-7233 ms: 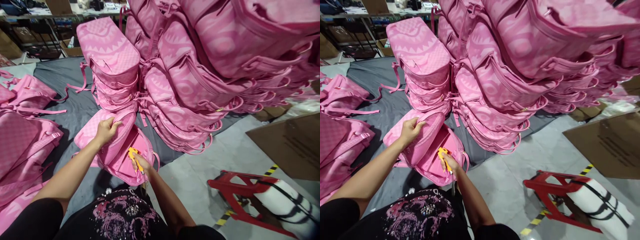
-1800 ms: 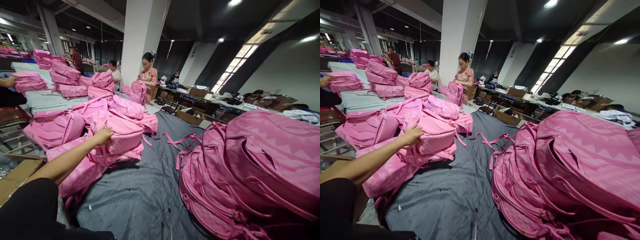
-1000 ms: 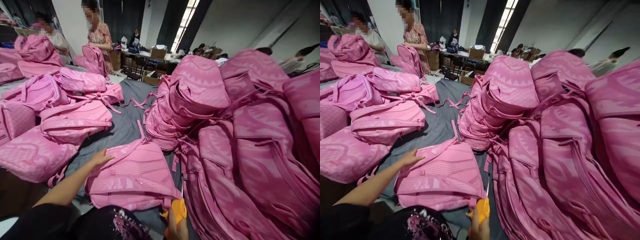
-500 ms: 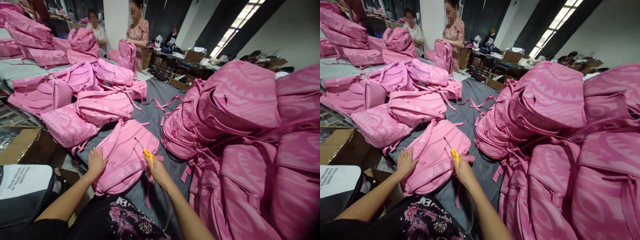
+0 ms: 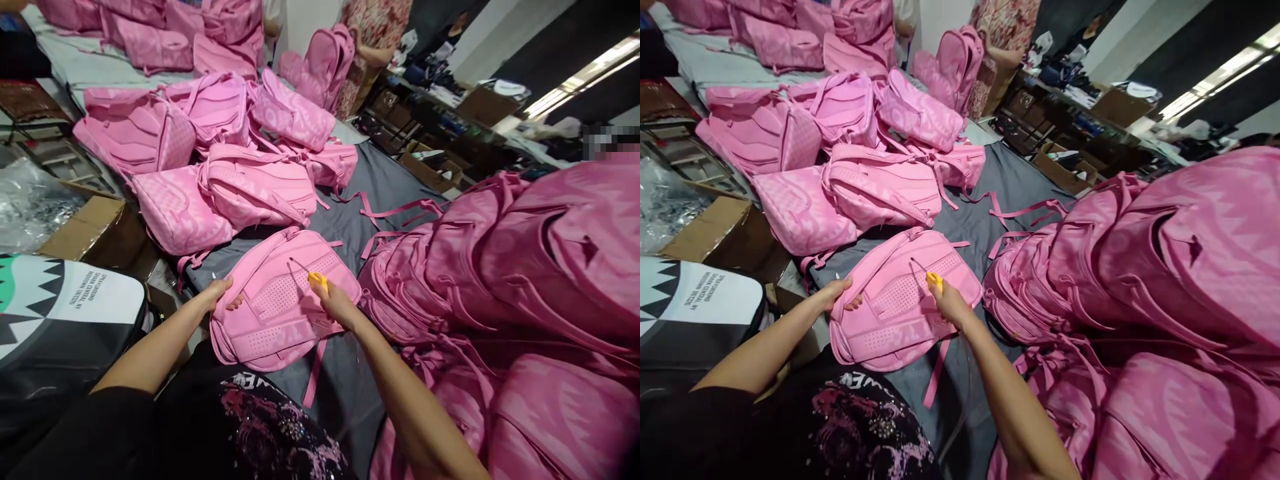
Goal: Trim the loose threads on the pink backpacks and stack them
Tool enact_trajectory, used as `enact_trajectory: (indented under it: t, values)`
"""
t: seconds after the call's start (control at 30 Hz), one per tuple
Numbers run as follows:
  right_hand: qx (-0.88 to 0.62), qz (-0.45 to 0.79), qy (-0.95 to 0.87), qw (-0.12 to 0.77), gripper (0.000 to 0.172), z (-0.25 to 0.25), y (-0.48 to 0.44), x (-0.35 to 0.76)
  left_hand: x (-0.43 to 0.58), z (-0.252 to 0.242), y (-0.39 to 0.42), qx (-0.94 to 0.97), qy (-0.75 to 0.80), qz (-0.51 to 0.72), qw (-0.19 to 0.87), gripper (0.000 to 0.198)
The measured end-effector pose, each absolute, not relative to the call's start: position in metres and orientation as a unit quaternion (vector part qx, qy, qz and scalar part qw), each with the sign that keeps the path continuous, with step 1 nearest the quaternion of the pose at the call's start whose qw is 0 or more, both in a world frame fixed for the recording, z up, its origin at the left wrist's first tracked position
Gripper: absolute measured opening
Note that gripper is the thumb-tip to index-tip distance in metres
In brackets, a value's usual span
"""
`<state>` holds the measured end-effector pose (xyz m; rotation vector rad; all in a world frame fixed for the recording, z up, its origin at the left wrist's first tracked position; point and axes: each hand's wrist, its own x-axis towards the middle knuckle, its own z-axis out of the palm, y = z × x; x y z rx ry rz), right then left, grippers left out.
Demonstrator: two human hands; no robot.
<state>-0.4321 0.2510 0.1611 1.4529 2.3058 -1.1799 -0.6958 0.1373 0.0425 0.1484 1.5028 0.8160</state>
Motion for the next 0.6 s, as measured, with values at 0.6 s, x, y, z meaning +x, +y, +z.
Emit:
enact_trajectory:
  t: [0.6]
  values:
    - [0.582,-0.321,0.736,0.130,0.053,0.224,0.282,-0.367,-0.602,0.054,0.111,0.649,0.738,0.057,0.175,0.058]
